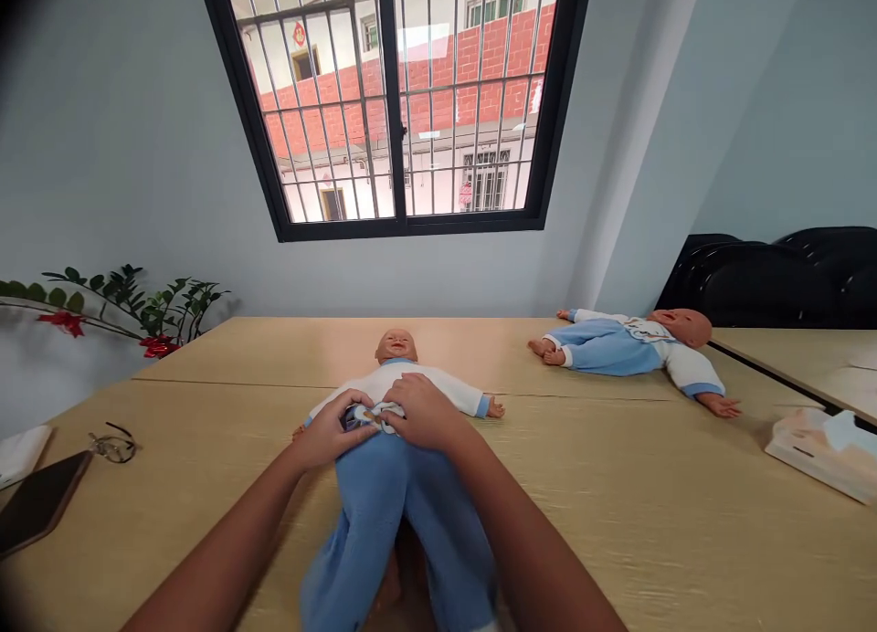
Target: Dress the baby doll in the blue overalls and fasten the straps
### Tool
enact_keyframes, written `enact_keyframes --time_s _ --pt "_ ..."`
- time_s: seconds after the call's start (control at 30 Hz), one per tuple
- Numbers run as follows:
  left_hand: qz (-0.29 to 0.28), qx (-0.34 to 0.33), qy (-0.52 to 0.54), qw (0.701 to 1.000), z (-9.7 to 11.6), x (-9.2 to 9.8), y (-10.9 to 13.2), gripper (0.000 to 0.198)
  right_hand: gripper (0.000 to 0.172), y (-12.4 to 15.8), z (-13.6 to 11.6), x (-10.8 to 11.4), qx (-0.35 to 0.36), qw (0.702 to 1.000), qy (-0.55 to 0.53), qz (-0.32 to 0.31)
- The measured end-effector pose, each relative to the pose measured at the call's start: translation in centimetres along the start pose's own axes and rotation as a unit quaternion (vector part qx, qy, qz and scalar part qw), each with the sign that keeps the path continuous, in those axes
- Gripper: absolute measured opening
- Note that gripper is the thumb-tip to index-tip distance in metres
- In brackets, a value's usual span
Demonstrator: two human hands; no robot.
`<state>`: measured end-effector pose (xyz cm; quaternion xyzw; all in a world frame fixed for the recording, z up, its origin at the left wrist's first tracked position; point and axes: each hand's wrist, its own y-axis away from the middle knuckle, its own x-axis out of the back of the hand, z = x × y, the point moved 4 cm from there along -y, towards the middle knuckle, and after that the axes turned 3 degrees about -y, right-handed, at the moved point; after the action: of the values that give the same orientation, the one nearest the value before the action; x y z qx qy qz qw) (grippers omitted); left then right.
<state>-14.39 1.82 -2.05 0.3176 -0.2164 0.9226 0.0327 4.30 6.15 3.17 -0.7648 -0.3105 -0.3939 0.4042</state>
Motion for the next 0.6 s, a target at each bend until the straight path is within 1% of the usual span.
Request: enact_keyframes --time_s 0.03,0.07,0.1,0.17,0.2,0.23,0.27,0.3,0.33,0.4,0.43,0.47,0.5,0.53,0.6 --pt "-0.021 0.021 0.01 0.999 -0.1 0.0 0.3 0.053 0.018 0.0 -0.4 0.5 -0.003 1.0 -0.02 0.004" --pt "-0.054 0.037 0.016 0.998 -0.1 -0.1 0.7 0.062 0.018 0.1 -0.8 0.9 -0.011 0.999 -0.046 0.007" --pt "-0.093 0.047 0.016 0.994 -0.1 -0.2 1.0 0.065 0.019 0.1 -1.1 1.4 -0.022 0.997 -0.076 0.006" --pt "-0.163 0.057 -0.001 0.985 -0.1 -0.5 1.4 0.056 0.023 0.3 -1.7 1.9 -0.042 0.991 -0.13 -0.012" --pt "-0.19 0.06 -0.007 0.98 -0.1 -0.6 1.5 0.05 0.027 0.5 -1.9 1.9 -0.054 0.987 -0.149 -0.026" --pt "-0.203 0.061 -0.003 0.977 -0.1 -0.7 1.6 0.045 0.03 0.6 -2.1 1.8 -0.071 0.984 -0.16 -0.04" --pt "-0.199 0.062 0.013 0.978 -0.2 -0.8 1.5 0.041 0.032 0.7 -2.1 1.7 -0.09 0.98 -0.167 -0.054" --pt "-0.178 0.061 0.038 0.981 -0.3 -0.7 1.4 0.039 0.033 0.8 -2.2 1.4 -0.107 0.977 -0.173 -0.07" --pt "-0.142 0.06 0.069 0.986 -0.4 -0.6 1.2 0.039 0.032 0.9 -2.2 1.1 -0.117 0.972 -0.18 -0.091" --pt "-0.045 0.063 0.137 0.988 -0.8 -0.2 0.9 0.044 0.034 0.9 -2.4 0.6 -0.11 0.964 -0.199 -0.137" --pt "-0.008 0.067 0.168 0.983 -1.1 0.0 0.9 0.047 0.033 0.9 -2.5 0.4 -0.099 0.961 -0.208 -0.156" --pt "0.011 0.071 0.199 0.977 -1.2 0.0 0.9 0.051 0.028 0.8 -2.4 0.4 -0.087 0.959 -0.211 -0.166" --pt "0.005 0.073 0.225 0.972 -1.3 -0.2 1.0 0.054 0.022 0.7 -2.3 0.4 -0.081 0.96 -0.213 -0.165" --pt "-0.025 0.069 0.246 0.966 -1.2 -0.5 1.2 0.058 0.019 0.6 -2.0 0.6 -0.084 0.96 -0.221 -0.153" --pt "-0.136 0.061 0.248 0.957 -0.8 -1.3 1.7 0.066 0.02 0.5 -1.1 1.0 -0.112 0.95 -0.264 -0.12"
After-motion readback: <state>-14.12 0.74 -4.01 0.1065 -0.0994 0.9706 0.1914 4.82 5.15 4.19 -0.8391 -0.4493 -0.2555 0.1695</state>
